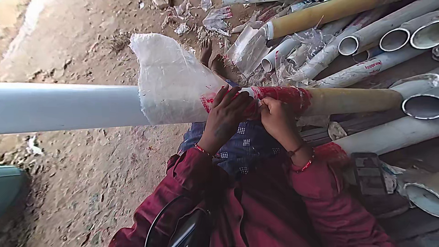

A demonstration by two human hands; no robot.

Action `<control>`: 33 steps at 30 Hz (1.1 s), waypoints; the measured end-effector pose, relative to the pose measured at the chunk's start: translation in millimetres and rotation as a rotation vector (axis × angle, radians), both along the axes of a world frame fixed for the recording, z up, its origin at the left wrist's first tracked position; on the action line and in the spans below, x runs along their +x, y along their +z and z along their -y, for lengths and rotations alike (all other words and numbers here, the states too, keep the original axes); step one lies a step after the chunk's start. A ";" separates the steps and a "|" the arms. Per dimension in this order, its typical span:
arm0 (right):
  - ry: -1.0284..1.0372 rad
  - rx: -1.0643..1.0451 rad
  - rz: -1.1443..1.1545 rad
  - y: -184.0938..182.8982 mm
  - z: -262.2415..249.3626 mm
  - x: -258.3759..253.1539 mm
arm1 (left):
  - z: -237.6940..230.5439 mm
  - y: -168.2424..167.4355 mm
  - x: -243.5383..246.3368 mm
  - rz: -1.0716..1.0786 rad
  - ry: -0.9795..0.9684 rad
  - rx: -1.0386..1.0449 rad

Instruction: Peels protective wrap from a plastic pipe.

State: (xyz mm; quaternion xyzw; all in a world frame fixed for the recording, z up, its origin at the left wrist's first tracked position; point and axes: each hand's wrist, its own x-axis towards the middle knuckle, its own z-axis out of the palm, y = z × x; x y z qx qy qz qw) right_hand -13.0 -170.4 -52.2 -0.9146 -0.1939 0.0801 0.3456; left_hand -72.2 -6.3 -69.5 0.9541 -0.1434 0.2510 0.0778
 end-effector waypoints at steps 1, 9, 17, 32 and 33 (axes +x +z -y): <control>0.017 0.008 -0.001 0.0 0.7 1.1 | -0.2 0.6 -0.1 -0.002 -0.004 -0.007; 0.023 -0.022 -0.032 -8.3 3.9 -10.0 | -1.1 10.5 4.8 -0.087 0.001 -0.042; -0.055 0.050 0.027 -26.1 14.7 -34.8 | -5.8 11.0 10.4 -0.095 -0.017 -0.039; -0.324 0.018 0.344 -31.5 -29.9 62.3 | 45.7 82.2 53.3 -0.678 0.357 0.707; -0.324 0.004 0.323 -29.1 -31.5 63.2 | 41.3 74.5 46.6 -0.598 0.338 0.665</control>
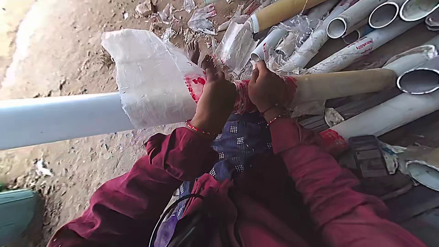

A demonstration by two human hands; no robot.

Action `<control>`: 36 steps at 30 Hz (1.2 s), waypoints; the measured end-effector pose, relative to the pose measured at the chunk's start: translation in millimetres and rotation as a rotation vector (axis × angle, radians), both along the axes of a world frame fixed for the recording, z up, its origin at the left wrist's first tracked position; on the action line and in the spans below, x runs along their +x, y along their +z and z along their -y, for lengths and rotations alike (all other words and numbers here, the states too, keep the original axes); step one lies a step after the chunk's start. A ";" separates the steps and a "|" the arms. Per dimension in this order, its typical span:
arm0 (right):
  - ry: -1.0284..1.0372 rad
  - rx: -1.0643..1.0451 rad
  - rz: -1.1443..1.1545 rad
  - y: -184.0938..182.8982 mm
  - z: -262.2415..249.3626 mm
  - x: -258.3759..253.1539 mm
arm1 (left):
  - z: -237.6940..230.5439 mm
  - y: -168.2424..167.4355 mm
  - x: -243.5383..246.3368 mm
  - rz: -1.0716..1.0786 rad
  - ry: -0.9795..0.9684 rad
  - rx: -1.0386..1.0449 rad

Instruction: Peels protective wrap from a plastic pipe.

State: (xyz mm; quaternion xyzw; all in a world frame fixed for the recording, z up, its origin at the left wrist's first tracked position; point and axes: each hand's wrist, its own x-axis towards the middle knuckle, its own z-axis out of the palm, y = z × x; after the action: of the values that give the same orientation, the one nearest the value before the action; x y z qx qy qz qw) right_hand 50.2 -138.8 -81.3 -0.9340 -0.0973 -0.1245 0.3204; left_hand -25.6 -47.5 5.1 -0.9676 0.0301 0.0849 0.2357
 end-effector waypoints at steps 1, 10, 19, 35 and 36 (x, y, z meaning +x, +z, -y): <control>-0.001 0.006 -0.008 1.1 -1.3 0.3 | -3.1 -5.7 -4.9 0.067 -0.029 -0.032; 0.011 -0.052 -0.274 23.9 -17.0 33.5 | 11.2 -26.3 -72.0 0.201 0.056 -0.069; -0.004 -0.002 -0.178 17.5 -14.8 27.1 | -3.5 -63.0 -87.5 0.595 -0.058 -0.159; 0.333 0.006 -0.072 9.1 24.0 -51.9 | -30.9 -54.8 -45.5 0.801 -0.357 -0.236; 0.333 -0.025 -0.088 11.2 23.2 -52.6 | -30.8 -54.3 -45.6 0.795 -0.359 -0.234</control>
State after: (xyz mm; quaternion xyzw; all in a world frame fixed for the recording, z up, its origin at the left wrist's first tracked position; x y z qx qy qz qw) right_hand -2.4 -162.0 -70.1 -0.9136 -0.2379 -0.0273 0.3287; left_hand -71.3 -16.7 -49.2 -0.9246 0.1141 -0.3397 0.1292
